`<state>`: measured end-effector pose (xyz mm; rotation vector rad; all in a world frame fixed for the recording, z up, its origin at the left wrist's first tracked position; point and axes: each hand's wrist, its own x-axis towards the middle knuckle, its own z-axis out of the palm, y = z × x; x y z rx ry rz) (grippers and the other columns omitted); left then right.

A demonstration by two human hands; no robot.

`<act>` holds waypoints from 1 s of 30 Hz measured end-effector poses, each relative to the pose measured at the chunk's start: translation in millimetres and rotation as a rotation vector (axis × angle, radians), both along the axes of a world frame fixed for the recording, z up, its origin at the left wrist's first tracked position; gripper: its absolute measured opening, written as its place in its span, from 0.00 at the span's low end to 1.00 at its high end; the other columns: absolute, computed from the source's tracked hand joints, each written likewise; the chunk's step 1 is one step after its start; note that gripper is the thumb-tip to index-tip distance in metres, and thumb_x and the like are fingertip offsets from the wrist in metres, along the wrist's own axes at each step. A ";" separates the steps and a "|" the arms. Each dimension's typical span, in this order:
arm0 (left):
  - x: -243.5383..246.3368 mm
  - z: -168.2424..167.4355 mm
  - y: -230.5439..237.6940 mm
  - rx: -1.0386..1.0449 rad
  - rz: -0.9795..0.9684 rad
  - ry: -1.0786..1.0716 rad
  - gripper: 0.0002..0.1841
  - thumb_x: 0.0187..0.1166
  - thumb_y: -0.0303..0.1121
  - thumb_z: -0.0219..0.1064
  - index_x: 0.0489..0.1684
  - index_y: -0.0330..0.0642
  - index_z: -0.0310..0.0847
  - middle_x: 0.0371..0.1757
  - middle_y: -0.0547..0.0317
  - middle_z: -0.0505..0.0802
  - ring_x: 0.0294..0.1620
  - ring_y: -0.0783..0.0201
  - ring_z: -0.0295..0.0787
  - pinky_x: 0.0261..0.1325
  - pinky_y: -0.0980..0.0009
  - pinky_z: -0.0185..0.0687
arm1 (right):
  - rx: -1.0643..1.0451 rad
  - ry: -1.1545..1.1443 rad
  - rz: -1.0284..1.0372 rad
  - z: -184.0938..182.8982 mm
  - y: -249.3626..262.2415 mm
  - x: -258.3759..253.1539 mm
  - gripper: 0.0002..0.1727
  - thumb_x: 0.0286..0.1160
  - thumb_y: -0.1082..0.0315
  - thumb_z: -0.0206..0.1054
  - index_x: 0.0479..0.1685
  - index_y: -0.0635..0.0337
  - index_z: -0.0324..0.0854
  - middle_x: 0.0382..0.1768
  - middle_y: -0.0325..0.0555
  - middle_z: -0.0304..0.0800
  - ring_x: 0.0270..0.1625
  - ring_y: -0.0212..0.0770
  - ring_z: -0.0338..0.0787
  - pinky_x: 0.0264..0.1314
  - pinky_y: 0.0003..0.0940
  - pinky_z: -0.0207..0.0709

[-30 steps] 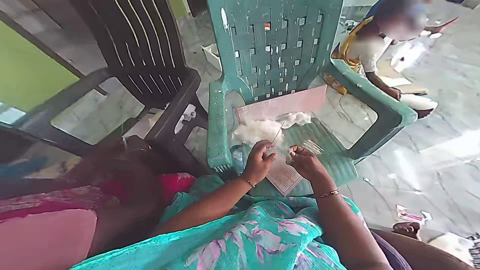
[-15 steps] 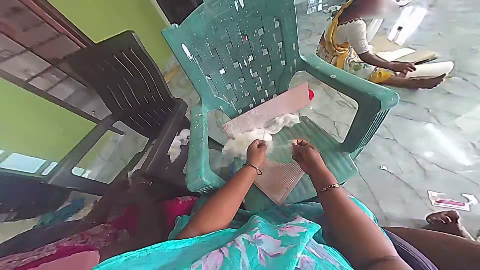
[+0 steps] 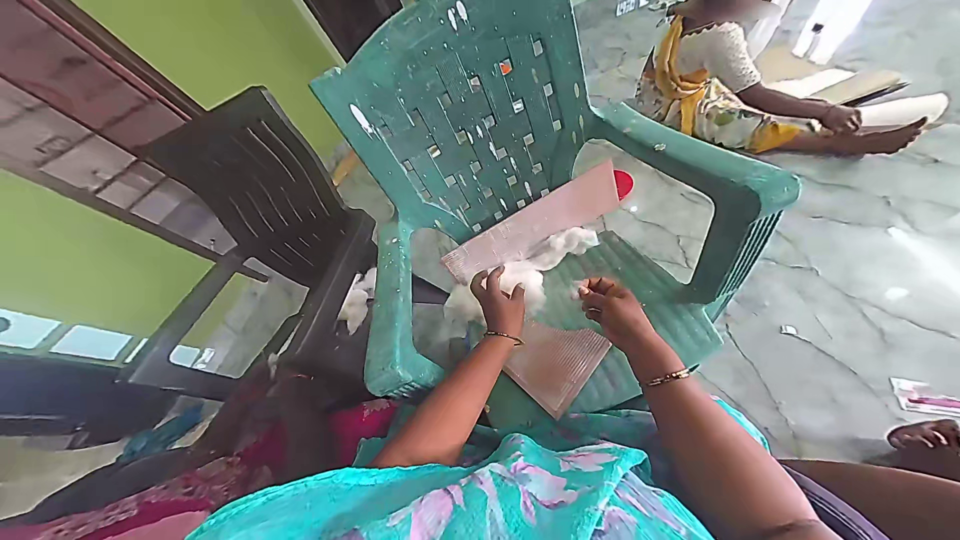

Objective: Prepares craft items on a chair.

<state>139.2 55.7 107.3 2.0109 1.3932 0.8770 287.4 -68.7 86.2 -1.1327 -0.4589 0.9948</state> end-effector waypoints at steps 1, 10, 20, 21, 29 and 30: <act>-5.5 4.0 -5.2 0.051 -0.062 -0.040 0.27 0.76 0.31 0.75 0.75 0.37 0.77 0.82 0.34 0.64 0.41 0.60 0.83 0.41 0.67 0.83 | 0.018 -0.024 0.044 -0.8 0.0 -1.6 0.04 0.83 0.77 0.62 0.44 0.59 0.81 0.31 0.37 0.85 0.27 0.28 0.79 0.30 0.22 0.74; -52.5 38.2 -43.1 -0.502 -0.521 -0.118 0.15 0.85 0.30 0.66 0.65 0.32 0.81 0.45 0.56 0.89 0.34 0.74 0.80 0.41 0.77 0.77 | 0.095 -0.242 0.330 2.5 -7.1 -33.3 0.06 0.77 0.80 0.64 0.42 0.59 0.78 0.25 0.33 0.86 0.27 0.25 0.82 0.36 0.22 0.76; -84.9 36.7 -60.8 -0.587 -0.370 -0.235 0.05 0.85 0.27 0.65 0.46 0.32 0.81 0.31 0.62 0.85 0.25 0.76 0.76 0.33 0.80 0.74 | 0.029 -0.053 0.295 10.0 -23.0 -74.1 0.13 0.90 0.70 0.56 0.67 0.64 0.74 0.52 0.48 0.87 0.48 0.39 0.92 0.52 0.36 0.89; -87.2 36.7 -61.2 -0.582 -0.370 -0.235 0.06 0.85 0.27 0.66 0.46 0.32 0.81 0.31 0.61 0.85 0.26 0.75 0.76 0.33 0.80 0.74 | 0.046 -0.030 0.322 10.4 -24.8 -79.2 0.15 0.88 0.72 0.58 0.68 0.65 0.73 0.53 0.50 0.87 0.49 0.41 0.93 0.53 0.38 0.90; -99.0 39.2 -62.0 -0.540 -0.354 -0.184 0.08 0.86 0.28 0.64 0.52 0.32 0.81 0.34 0.60 0.86 0.27 0.75 0.77 0.35 0.79 0.74 | 0.061 -0.066 0.290 14.2 -28.5 -80.2 0.05 0.78 0.82 0.65 0.41 0.64 0.80 0.31 0.40 0.90 0.32 0.32 0.90 0.43 0.29 0.87; -99.2 39.1 -61.9 -0.555 -0.366 -0.201 0.09 0.88 0.28 0.63 0.57 0.33 0.81 0.36 0.60 0.86 0.27 0.75 0.77 0.34 0.80 0.74 | 0.055 -0.078 0.290 14.3 -28.6 -79.3 0.04 0.78 0.82 0.65 0.42 0.64 0.81 0.32 0.41 0.90 0.32 0.32 0.90 0.43 0.28 0.87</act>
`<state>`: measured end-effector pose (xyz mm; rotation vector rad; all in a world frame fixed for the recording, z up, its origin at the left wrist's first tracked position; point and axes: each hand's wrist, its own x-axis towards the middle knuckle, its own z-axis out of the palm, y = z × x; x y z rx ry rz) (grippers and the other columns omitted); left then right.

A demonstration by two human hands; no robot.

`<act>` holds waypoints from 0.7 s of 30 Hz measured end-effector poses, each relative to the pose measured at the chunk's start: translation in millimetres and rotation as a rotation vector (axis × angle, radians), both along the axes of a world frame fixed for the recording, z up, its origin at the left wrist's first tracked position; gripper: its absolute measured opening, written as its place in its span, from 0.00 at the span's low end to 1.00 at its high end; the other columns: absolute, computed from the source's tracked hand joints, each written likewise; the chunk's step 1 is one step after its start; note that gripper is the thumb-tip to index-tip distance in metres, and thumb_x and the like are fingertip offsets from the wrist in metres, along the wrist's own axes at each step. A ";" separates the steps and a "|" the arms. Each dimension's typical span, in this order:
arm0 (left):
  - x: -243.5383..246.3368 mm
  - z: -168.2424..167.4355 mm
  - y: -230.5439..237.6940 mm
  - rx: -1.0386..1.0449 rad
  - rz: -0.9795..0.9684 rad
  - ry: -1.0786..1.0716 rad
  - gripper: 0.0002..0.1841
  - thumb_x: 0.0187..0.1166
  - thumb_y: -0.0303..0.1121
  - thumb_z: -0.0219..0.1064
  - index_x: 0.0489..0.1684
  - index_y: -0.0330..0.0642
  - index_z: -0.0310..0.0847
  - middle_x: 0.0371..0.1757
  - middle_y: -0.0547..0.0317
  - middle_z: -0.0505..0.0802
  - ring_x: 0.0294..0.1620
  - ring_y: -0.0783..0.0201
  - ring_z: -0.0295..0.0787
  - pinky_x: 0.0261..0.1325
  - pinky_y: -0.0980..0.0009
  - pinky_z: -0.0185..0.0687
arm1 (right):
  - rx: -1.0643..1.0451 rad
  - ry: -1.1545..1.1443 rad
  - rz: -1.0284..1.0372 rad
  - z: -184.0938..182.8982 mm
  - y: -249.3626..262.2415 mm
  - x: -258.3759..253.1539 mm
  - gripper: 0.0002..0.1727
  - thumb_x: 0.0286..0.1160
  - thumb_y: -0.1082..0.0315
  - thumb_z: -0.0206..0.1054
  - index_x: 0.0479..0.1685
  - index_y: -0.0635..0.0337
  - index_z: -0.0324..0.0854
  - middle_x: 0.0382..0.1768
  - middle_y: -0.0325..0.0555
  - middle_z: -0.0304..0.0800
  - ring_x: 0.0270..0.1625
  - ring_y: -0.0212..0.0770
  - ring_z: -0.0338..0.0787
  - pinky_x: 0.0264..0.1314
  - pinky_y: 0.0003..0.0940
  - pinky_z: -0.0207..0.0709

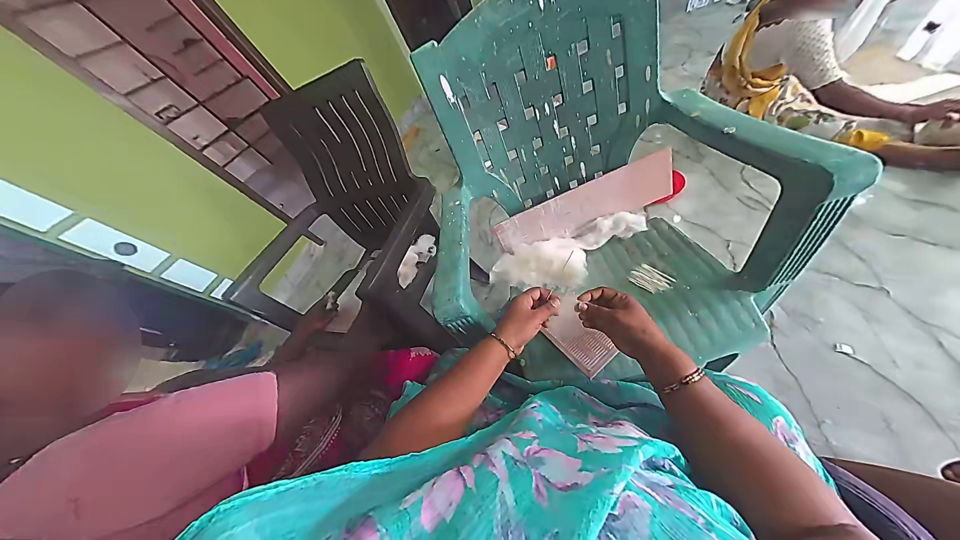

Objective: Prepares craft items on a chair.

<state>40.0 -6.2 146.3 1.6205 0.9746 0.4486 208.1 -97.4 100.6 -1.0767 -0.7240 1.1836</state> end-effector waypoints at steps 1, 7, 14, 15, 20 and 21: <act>0.3 0.2 -0.3 -0.020 -0.008 -0.014 0.12 0.90 0.30 0.60 0.63 0.34 0.79 0.38 0.59 0.87 0.27 0.75 0.77 0.33 0.80 0.74 | -0.008 -0.009 0.001 0.0 0.1 0.2 0.04 0.78 0.81 0.66 0.43 0.65 0.82 0.32 0.41 0.90 0.33 0.32 0.90 0.43 0.28 0.87; 5.0 -4.8 2.5 -0.089 -0.082 -0.036 0.14 0.86 0.27 0.65 0.67 0.37 0.78 0.32 0.62 0.87 0.24 0.77 0.76 0.29 0.81 0.70 | -0.043 -0.032 -0.006 -4.9 3.3 1.3 0.03 0.78 0.80 0.67 0.44 0.66 0.85 0.32 0.41 0.90 0.33 0.32 0.89 0.43 0.28 0.86; 9.4 -8.6 12.3 -0.187 -0.006 -0.039 0.05 0.86 0.25 0.63 0.51 0.35 0.83 0.33 0.62 0.88 0.23 0.78 0.75 0.27 0.83 0.69 | -0.063 -0.049 -0.033 -10.7 9.0 14.5 0.08 0.77 0.83 0.61 0.39 0.66 0.86 0.33 0.41 0.90 0.32 0.31 0.87 0.44 0.28 0.85; 9.1 -9.9 13.6 -0.212 -0.007 -0.040 0.06 0.87 0.25 0.62 0.51 0.35 0.82 0.34 0.62 0.89 0.23 0.78 0.75 0.27 0.83 0.68 | -0.055 -0.054 -0.040 -12.7 10.2 15.2 0.09 0.77 0.82 0.61 0.39 0.66 0.87 0.33 0.41 0.90 0.33 0.31 0.88 0.44 0.29 0.85; 8.2 -19.3 16.6 -0.132 0.007 0.066 0.07 0.87 0.29 0.64 0.48 0.34 0.83 0.35 0.62 0.89 0.23 0.78 0.74 0.28 0.83 0.68 | -0.074 -0.369 -0.036 -15.9 15.0 16.4 0.06 0.77 0.78 0.68 0.45 0.65 0.89 0.37 0.43 0.92 0.37 0.32 0.87 0.47 0.33 0.83; 6.8 -22.0 18.1 -0.052 -0.018 0.126 0.07 0.85 0.29 0.66 0.48 0.33 0.83 0.36 0.59 0.88 0.28 0.75 0.76 0.34 0.79 0.73 | -0.086 -0.532 -0.030 -16.3 15.7 17.6 0.07 0.77 0.77 0.69 0.46 0.63 0.91 0.40 0.45 0.93 0.40 0.36 0.89 0.50 0.39 0.83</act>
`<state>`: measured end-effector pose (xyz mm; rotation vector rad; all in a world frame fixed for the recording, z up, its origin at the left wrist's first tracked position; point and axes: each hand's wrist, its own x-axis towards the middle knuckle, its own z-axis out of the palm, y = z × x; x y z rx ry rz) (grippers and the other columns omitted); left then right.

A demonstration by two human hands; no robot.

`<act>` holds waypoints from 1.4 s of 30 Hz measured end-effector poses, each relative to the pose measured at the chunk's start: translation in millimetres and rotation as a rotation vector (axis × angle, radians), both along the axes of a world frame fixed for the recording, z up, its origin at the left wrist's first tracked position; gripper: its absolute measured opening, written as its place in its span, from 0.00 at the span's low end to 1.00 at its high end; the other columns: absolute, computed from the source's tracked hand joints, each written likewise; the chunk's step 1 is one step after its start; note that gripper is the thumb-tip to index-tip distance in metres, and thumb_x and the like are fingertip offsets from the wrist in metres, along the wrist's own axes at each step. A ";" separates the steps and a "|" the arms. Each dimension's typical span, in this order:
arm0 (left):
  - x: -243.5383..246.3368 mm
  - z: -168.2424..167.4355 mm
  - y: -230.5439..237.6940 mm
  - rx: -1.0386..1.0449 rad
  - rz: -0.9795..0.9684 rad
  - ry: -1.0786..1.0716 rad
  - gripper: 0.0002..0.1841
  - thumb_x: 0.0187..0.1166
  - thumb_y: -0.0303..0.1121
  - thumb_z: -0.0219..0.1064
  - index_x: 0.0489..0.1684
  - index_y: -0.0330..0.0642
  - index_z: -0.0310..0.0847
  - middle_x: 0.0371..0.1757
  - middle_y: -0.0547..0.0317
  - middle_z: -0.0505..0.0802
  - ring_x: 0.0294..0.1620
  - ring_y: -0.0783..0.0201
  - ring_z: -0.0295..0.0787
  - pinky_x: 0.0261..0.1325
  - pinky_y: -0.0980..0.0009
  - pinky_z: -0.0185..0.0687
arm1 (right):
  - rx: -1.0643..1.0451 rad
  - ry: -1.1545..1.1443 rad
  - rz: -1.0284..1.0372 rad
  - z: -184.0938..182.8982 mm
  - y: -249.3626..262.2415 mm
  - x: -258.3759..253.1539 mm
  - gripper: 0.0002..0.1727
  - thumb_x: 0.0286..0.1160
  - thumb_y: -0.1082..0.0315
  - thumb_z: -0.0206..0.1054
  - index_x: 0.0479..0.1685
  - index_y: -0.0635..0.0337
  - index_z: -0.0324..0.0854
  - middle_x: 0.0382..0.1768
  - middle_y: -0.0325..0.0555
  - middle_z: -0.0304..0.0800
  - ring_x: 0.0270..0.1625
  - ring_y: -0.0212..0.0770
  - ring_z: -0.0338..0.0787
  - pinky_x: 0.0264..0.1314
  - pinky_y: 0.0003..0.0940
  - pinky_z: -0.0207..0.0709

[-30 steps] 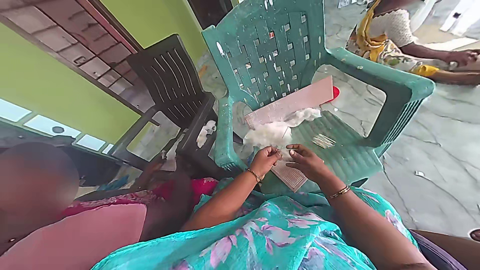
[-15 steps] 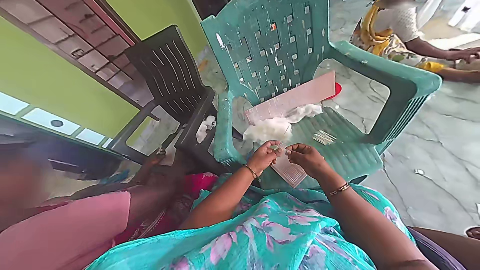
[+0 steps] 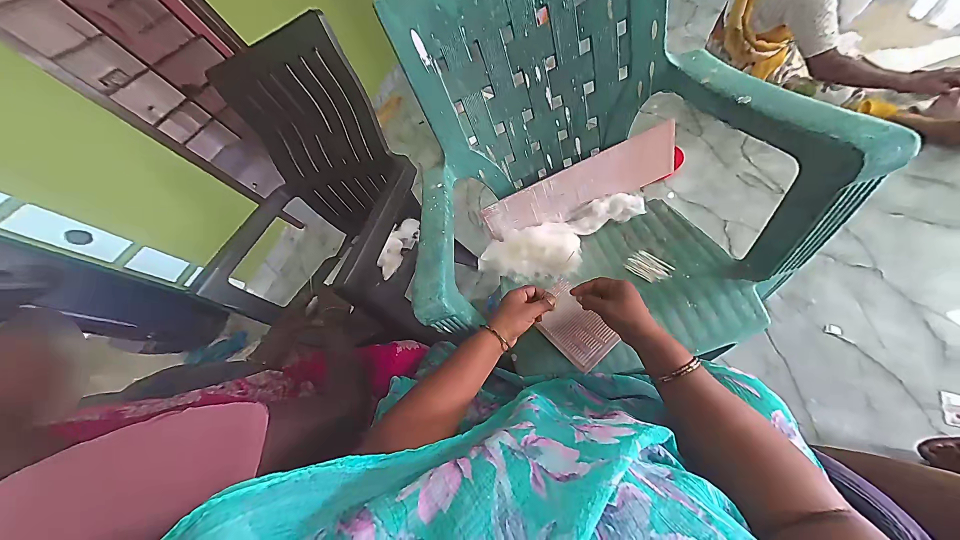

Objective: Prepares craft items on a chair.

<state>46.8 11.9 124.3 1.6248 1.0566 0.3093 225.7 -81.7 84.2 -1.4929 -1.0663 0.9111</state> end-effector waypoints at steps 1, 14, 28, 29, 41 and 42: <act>-1.6 -2.7 2.0 0.075 -0.036 0.067 0.08 0.84 0.29 0.69 0.50 0.32 0.84 0.40 0.55 0.88 0.35 0.70 0.79 0.44 0.72 0.78 | -0.012 -0.139 0.015 0.7 -0.1 0.3 0.07 0.77 0.75 0.69 0.46 0.61 0.92 0.43 0.48 0.94 0.44 0.41 0.90 0.53 0.47 0.82; -18.0 -15.9 -4.1 0.308 -0.217 0.432 0.19 0.94 0.30 0.51 0.75 0.32 0.78 0.70 0.34 0.85 0.74 0.43 0.80 0.80 0.52 0.72 | -0.142 -0.565 0.064 -13.8 8.9 -10.0 0.19 0.77 0.72 0.68 0.67 0.61 0.82 0.43 0.57 0.95 0.54 0.63 0.92 0.61 0.65 0.80; -31.7 -18.0 -18.2 0.315 -0.265 0.471 0.16 0.90 0.29 0.56 0.64 0.29 0.83 0.66 0.38 0.87 0.72 0.48 0.83 0.80 0.57 0.73 | -0.075 -0.681 -0.094 -16.7 9.5 2.6 0.17 0.78 0.77 0.65 0.65 0.66 0.83 0.61 0.65 0.88 0.67 0.66 0.85 0.69 0.64 0.77; -31.3 -19.4 -17.4 0.312 -0.261 0.466 0.16 0.90 0.29 0.56 0.64 0.29 0.83 0.66 0.37 0.88 0.72 0.48 0.83 0.80 0.57 0.73 | -0.077 -0.722 -0.047 -15.9 11.8 0.4 0.18 0.78 0.78 0.64 0.66 0.65 0.84 0.64 0.64 0.87 0.70 0.66 0.84 0.72 0.65 0.74; -36.2 -25.4 -22.4 0.236 -0.335 0.440 0.16 0.91 0.33 0.57 0.62 0.29 0.82 0.64 0.37 0.88 0.70 0.45 0.84 0.77 0.49 0.75 | -0.438 -1.110 0.656 0.1 -18.5 -24.8 0.41 0.91 0.43 0.49 0.96 0.57 0.47 0.97 0.47 0.42 0.98 0.46 0.39 0.93 0.70 0.21; -37.0 -23.4 -24.2 0.216 -0.366 0.445 0.16 0.91 0.34 0.56 0.61 0.28 0.82 0.61 0.36 0.89 0.68 0.45 0.85 0.75 0.48 0.76 | -0.448 -1.109 0.660 1.0 -29.3 -22.9 0.41 0.90 0.43 0.49 0.97 0.56 0.46 0.97 0.46 0.42 0.98 0.46 0.39 0.93 0.70 0.21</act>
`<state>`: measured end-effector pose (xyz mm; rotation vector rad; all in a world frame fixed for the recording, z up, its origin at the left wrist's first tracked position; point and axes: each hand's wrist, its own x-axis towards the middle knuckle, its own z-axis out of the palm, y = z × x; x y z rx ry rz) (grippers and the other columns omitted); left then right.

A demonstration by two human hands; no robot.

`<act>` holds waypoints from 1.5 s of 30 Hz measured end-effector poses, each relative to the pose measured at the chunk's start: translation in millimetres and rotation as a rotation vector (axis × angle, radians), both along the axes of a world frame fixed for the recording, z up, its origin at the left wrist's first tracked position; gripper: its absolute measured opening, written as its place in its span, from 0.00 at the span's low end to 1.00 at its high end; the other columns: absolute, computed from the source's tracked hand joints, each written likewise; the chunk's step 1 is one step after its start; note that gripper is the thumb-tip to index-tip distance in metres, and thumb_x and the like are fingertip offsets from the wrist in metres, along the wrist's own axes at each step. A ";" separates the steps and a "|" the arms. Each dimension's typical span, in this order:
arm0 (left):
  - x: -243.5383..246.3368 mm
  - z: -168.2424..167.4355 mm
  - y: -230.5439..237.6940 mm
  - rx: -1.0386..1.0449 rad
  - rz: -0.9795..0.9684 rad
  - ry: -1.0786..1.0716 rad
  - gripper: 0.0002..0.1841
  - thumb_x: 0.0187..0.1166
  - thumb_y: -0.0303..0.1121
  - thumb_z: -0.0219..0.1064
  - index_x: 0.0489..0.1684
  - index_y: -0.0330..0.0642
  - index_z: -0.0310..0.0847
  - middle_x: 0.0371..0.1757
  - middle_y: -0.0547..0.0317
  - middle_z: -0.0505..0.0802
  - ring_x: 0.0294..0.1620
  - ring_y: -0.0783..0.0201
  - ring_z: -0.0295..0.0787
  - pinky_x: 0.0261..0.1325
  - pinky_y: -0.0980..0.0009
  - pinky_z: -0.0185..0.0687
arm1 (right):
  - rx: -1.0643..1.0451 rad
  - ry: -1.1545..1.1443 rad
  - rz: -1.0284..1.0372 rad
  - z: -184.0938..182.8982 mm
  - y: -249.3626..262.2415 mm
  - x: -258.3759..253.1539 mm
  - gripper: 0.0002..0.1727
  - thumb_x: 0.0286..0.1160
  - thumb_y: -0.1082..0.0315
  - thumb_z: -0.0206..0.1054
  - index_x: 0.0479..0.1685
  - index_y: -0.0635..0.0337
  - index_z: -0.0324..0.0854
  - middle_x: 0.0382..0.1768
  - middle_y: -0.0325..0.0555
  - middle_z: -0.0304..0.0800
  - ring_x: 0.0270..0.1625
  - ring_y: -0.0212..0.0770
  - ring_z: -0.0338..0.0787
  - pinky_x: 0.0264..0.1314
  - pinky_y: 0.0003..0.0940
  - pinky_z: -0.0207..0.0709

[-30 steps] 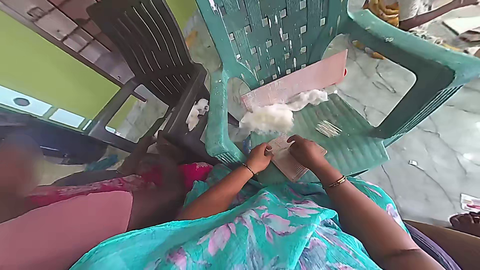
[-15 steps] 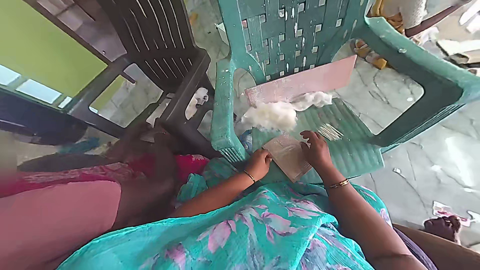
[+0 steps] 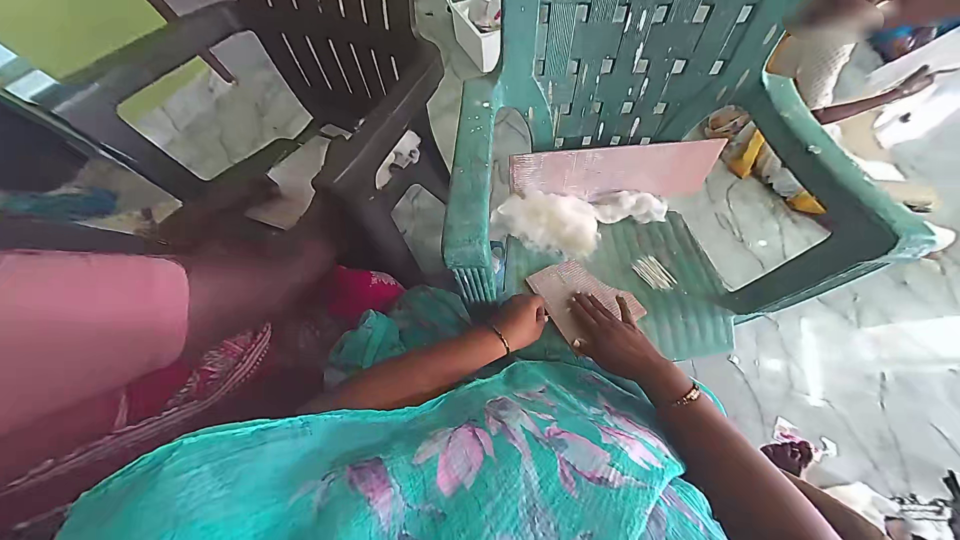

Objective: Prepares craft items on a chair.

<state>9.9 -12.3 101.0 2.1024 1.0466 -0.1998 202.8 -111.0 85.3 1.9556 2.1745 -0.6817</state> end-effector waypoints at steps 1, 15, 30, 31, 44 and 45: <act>-0.5 1.7 -1.5 -0.025 -0.027 0.011 0.17 0.92 0.35 0.56 0.60 0.28 0.82 0.59 0.36 0.89 0.66 0.44 0.86 0.73 0.47 0.76 | 0.002 -0.001 -0.001 1.2 -10.4 1.4 0.41 0.90 0.43 0.50 0.97 0.56 0.46 0.97 0.46 0.44 0.98 0.45 0.40 0.93 0.69 0.21; 1.2 -7.9 5.3 0.060 0.067 -0.098 0.16 0.91 0.30 0.55 0.62 0.27 0.82 0.63 0.35 0.89 0.70 0.43 0.85 0.76 0.48 0.76 | 0.216 0.008 -0.071 1.4 15.7 7.8 0.36 0.91 0.49 0.54 0.92 0.58 0.59 0.93 0.49 0.56 0.96 0.49 0.50 0.94 0.66 0.32; 1.1 -6.7 -9.0 -0.011 -0.118 -0.073 0.15 0.91 0.31 0.56 0.62 0.27 0.82 0.62 0.36 0.89 0.69 0.45 0.85 0.76 0.49 0.75 | -0.029 -0.071 0.020 12.1 -38.3 -4.6 0.41 0.90 0.41 0.46 0.96 0.54 0.47 0.97 0.45 0.45 0.98 0.45 0.43 0.92 0.71 0.21; 0.6 -7.1 -9.7 -0.007 -0.121 -0.082 0.15 0.91 0.30 0.56 0.62 0.27 0.82 0.63 0.36 0.88 0.69 0.44 0.85 0.76 0.49 0.75 | -0.005 -0.042 0.024 16.5 -43.1 -1.9 0.39 0.90 0.43 0.48 0.95 0.55 0.52 0.95 0.44 0.51 0.97 0.46 0.47 0.92 0.72 0.22; 0.1 -6.4 0.5 0.144 -0.017 -0.079 0.15 0.89 0.27 0.57 0.64 0.28 0.82 0.65 0.36 0.88 0.72 0.43 0.83 0.78 0.50 0.75 | 0.170 -0.032 -0.082 -9.6 23.9 -7.0 0.38 0.92 0.47 0.50 0.94 0.60 0.54 0.95 0.50 0.52 0.97 0.48 0.45 0.95 0.66 0.25; -0.3 -6.0 0.4 0.141 -0.021 -0.070 0.15 0.89 0.27 0.57 0.64 0.28 0.82 0.65 0.36 0.88 0.72 0.43 0.83 0.78 0.49 0.75 | 0.133 -0.050 -0.073 -10.4 25.4 -10.9 0.39 0.92 0.46 0.48 0.95 0.60 0.51 0.96 0.50 0.48 0.98 0.47 0.43 0.94 0.66 0.23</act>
